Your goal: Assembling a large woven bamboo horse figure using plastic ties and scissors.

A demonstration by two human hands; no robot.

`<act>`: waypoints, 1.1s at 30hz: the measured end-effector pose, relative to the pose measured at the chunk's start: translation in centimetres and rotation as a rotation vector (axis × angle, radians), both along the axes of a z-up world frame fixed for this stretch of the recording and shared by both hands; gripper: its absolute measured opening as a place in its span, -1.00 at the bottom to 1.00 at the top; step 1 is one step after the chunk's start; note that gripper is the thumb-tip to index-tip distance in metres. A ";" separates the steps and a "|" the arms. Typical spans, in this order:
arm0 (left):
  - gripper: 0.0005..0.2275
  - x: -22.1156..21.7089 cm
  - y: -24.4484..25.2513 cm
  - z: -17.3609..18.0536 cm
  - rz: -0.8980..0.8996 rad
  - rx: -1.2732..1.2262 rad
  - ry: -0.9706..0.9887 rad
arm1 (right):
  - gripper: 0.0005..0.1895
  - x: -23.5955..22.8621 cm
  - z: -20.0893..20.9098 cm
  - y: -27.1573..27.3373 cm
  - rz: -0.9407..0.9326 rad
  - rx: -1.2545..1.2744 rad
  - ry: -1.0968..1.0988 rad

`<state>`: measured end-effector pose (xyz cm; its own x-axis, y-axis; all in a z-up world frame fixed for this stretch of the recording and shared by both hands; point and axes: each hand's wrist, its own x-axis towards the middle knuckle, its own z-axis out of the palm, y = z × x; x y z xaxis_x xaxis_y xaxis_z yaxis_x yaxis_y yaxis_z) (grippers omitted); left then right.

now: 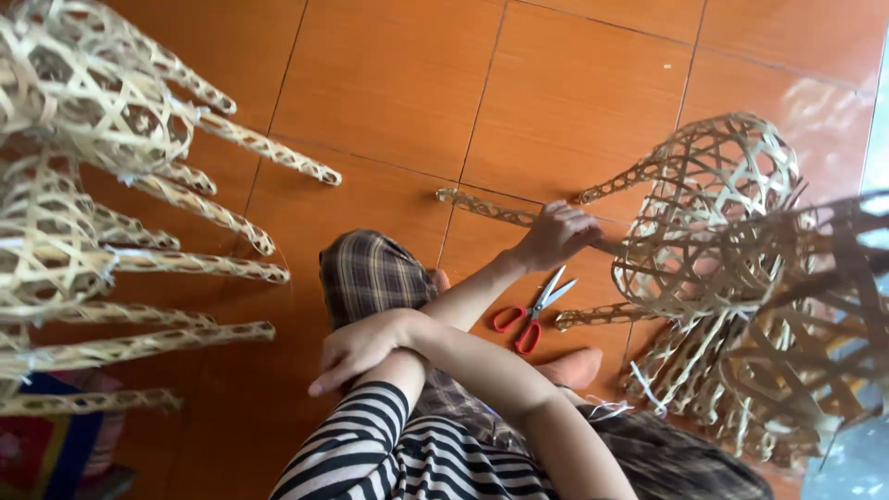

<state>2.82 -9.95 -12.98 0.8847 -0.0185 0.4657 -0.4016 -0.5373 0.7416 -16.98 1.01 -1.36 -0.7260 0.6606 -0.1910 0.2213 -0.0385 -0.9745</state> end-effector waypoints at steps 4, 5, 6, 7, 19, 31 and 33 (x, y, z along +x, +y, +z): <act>-0.66 -0.6 0.5 0.4 -0.018 0.022 0.022 | -0.62 -3.0 -4.6 0.5 0.067 0.109 0.610; -0.65 -0.5 0.6 0.0 0.017 -0.013 0.007 | -0.60 -1.9 -3.0 0.1 0.098 0.088 0.702; -0.62 -0.8 0.2 -0.5 0.050 -0.055 -0.002 | -0.59 -1.1 -1.5 -0.6 0.127 0.064 0.799; -0.62 -1.1 0.3 0.1 0.023 -0.059 -0.001 | -0.59 -1.3 -2.4 -0.8 0.100 0.072 0.798; -0.63 -0.9 1.9 2.6 0.261 -0.293 0.136 | -0.57 -1.6 -3.8 -0.1 -0.034 0.057 0.708; -0.53 -1.3 6.2 9.3 0.486 -0.529 0.436 | -0.84 1.7 -1.0 -10.5 -1.156 0.252 0.522; -0.44 -1.7 6.8 10.7 0.263 -0.239 -0.003 | -0.88 3.6 0.7 -15.9 -1.297 0.486 0.156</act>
